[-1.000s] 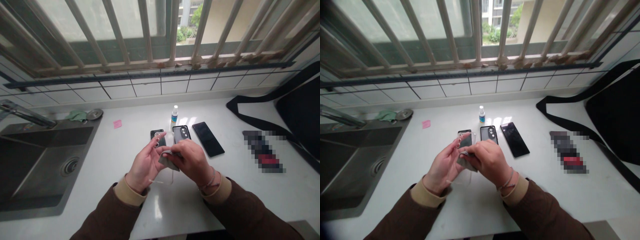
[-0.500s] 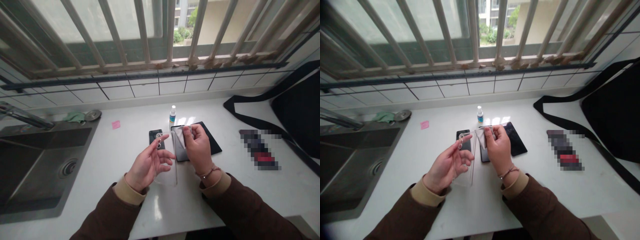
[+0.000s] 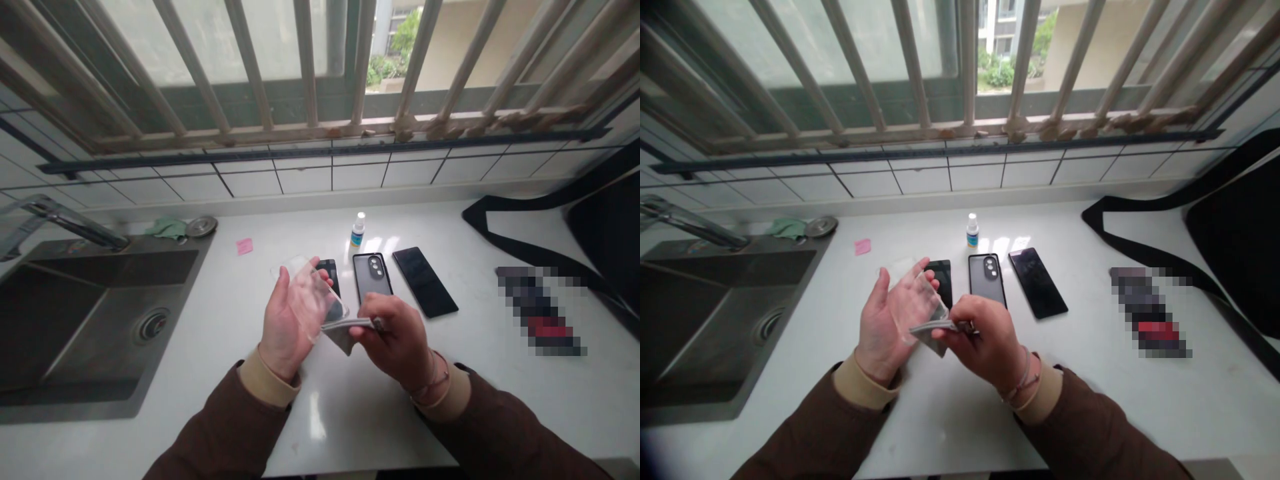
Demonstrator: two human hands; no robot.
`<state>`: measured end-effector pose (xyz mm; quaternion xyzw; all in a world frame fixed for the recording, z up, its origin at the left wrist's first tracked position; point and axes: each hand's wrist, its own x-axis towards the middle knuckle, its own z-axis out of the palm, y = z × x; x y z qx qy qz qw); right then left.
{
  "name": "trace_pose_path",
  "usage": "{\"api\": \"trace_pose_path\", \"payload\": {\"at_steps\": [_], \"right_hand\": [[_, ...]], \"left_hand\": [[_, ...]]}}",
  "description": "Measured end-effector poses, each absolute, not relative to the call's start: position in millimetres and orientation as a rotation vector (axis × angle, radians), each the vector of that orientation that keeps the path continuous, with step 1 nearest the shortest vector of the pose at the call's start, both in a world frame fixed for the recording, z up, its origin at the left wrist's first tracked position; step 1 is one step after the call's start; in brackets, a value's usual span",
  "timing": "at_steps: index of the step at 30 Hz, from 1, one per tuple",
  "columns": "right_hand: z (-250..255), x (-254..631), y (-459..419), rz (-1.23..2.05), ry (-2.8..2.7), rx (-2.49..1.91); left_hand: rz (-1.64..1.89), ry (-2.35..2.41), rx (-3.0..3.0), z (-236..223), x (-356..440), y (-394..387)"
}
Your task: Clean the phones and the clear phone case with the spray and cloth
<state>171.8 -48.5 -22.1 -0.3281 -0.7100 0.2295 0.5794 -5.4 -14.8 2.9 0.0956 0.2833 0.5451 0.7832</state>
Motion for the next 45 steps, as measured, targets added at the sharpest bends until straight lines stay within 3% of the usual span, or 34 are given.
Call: {"api": "trace_pose_path", "payload": {"at_steps": [6,12,20,28,39,45], "right_hand": [[-22,166,-53,0.179,-2.004,-0.603],[-19,170,-49,0.016,-1.887,-0.752],[-19,181,-37,0.115,-1.454,-1.159],[-12,178,-46,0.152,-1.999,-0.531],[-20,178,-32,0.081,-1.759,-1.199],[-23,186,-26,0.293,-1.389,-1.316]], "left_hand": [[1.198,0.629,0.146,-2,3,-17],[1.090,0.562,0.161,-5,2,-18],[0.904,0.529,0.339,-5,-5,-17],[0.891,0.595,0.516,-13,2,-23],[0.725,0.616,0.871,-32,4,-34],[0.961,0.789,1.255,-15,-1,-32]]}}
